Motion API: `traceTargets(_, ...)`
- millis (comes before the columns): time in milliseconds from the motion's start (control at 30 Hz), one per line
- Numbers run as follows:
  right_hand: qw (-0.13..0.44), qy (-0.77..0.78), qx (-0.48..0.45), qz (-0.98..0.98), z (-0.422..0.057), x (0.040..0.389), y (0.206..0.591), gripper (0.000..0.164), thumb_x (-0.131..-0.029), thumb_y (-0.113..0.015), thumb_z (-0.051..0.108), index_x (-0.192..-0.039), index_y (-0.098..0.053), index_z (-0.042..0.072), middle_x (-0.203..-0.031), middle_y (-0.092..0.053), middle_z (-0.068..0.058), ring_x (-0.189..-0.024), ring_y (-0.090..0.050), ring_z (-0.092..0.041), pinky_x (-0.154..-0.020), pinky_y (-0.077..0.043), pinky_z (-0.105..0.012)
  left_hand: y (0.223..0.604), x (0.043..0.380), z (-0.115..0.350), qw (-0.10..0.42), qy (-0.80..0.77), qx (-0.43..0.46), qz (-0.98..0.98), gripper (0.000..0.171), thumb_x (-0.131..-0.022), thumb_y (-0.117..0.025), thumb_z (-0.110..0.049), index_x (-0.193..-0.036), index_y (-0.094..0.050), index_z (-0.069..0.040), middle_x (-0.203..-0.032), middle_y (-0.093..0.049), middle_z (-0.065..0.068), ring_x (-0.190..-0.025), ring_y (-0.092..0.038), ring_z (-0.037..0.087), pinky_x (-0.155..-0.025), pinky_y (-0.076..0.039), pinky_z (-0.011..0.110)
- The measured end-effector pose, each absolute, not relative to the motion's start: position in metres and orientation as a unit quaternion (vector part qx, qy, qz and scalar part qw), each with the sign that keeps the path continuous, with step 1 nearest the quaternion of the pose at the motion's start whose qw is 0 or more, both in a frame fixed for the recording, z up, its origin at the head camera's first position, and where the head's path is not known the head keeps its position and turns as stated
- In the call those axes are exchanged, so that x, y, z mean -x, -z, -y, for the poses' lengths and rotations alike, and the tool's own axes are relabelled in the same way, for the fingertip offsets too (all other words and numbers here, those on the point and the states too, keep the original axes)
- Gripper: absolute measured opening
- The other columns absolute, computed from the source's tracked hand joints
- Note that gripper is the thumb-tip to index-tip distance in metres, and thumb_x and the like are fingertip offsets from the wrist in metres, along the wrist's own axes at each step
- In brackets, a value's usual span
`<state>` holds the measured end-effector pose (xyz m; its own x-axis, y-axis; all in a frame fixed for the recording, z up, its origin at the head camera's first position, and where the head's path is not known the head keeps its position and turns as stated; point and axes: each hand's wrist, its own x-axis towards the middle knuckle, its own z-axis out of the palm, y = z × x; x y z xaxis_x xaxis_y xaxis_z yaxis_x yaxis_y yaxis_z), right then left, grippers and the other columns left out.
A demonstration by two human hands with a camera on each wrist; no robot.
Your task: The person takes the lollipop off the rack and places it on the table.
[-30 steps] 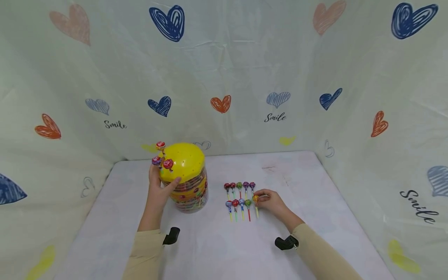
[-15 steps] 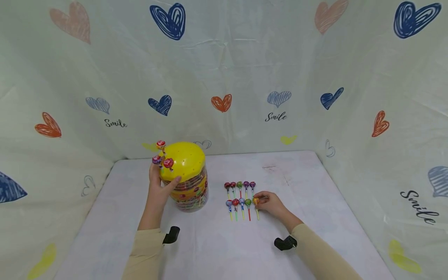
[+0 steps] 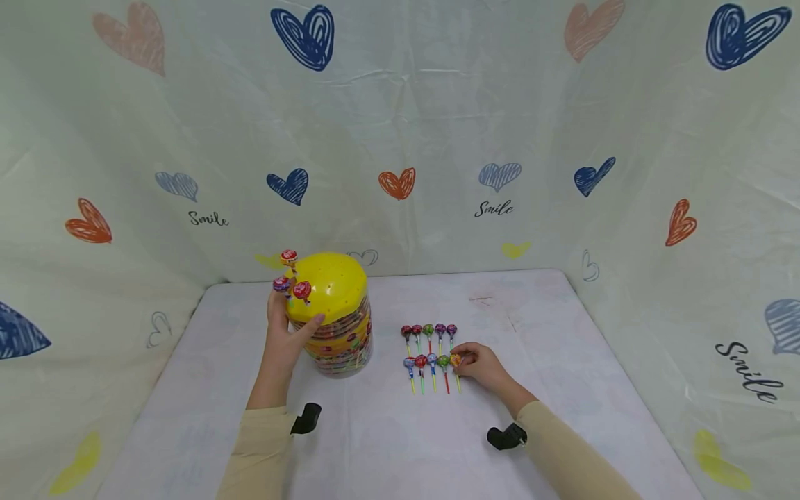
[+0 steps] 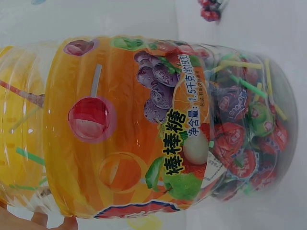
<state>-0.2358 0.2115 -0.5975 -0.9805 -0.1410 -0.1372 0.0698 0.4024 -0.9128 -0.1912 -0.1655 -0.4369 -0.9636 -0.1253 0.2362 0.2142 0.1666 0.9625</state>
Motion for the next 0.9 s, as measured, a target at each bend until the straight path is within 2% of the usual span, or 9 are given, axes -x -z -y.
traceTargets(133, 0.096, 0.545, 0.016, -0.833, -0.21, 0.235, 0.595, 0.034, -0.078, -0.079, 0.001, -0.11, -0.069, 0.005, -0.088, -0.063, -0.004, -0.071, -0.057, -0.017, -0.061, -0.051, -0.029, 0.43, 0.187, 0.163, 0.131, 0.641, 0.029, 0.755, 0.084, -0.091, -0.068, -0.01, -0.157, -0.017, -0.021, -0.159, -0.003, 0.002, -0.147, -0.002, 0.024, -0.116, -0.001, 0.058)
traceTargets(333, 0.104, 0.551, 0.018, -0.828, -0.212, 0.232, 0.59, 0.037, -0.079, -0.078, 0.0, -0.114, -0.068, 0.005, -0.089, -0.065, -0.005, -0.073, -0.06, -0.018, -0.063, -0.053, -0.029, 0.444, 0.194, 0.169, 0.145, 0.627, 0.029, 0.765, 0.083, -0.091, -0.07, -0.017, -0.156, -0.021, -0.03, -0.158, -0.007, -0.002, -0.146, -0.006, 0.023, -0.115, -0.003, 0.059)
traceTargets(567, 0.1, 0.545, 0.009, -0.832, -0.218, 0.229, 0.578, 0.037, -0.08, -0.074, -0.003, -0.115, -0.067, 0.003, -0.086, -0.067, -0.008, -0.072, -0.062, -0.02, -0.063, -0.053, -0.03, 0.442, 0.196, 0.17, 0.151, 0.606, 0.022, 0.781, 0.083, -0.089, -0.073, -0.021, -0.155, -0.023, -0.025, -0.158, -0.009, 0.003, -0.145, -0.007, 0.026, -0.114, -0.006, 0.061)
traceTargets(700, 0.081, 0.559, 0.004, -0.825, -0.215, 0.233, 0.564, 0.036, -0.081, -0.071, -0.005, -0.117, -0.067, 0.002, -0.095, -0.066, -0.012, -0.075, -0.062, -0.019, -0.065, -0.051, -0.03, 0.439, 0.196, 0.172, 0.139, 0.599, 0.011, 0.788, 0.087, -0.088, -0.075, -0.024, -0.156, -0.021, -0.026, -0.159, -0.008, 0.003, -0.146, -0.006, 0.027, -0.114, -0.007, 0.062)
traceTargets(900, 0.053, 0.602, 0.065, -0.794, -0.193, 0.235, 0.522, 0.038, -0.085, -0.071, -0.002, -0.122, -0.063, 0.001, -0.111, -0.062, -0.023, -0.089, -0.062, -0.022, -0.076, -0.053, -0.03, 0.431, 0.198, 0.174, 0.123, 0.591, 0.017, 0.797, 0.092, -0.087, -0.075, -0.022, -0.157, -0.016, -0.029, -0.16, -0.009, 0.007, -0.147, -0.006, 0.029, -0.114, -0.007, 0.062)
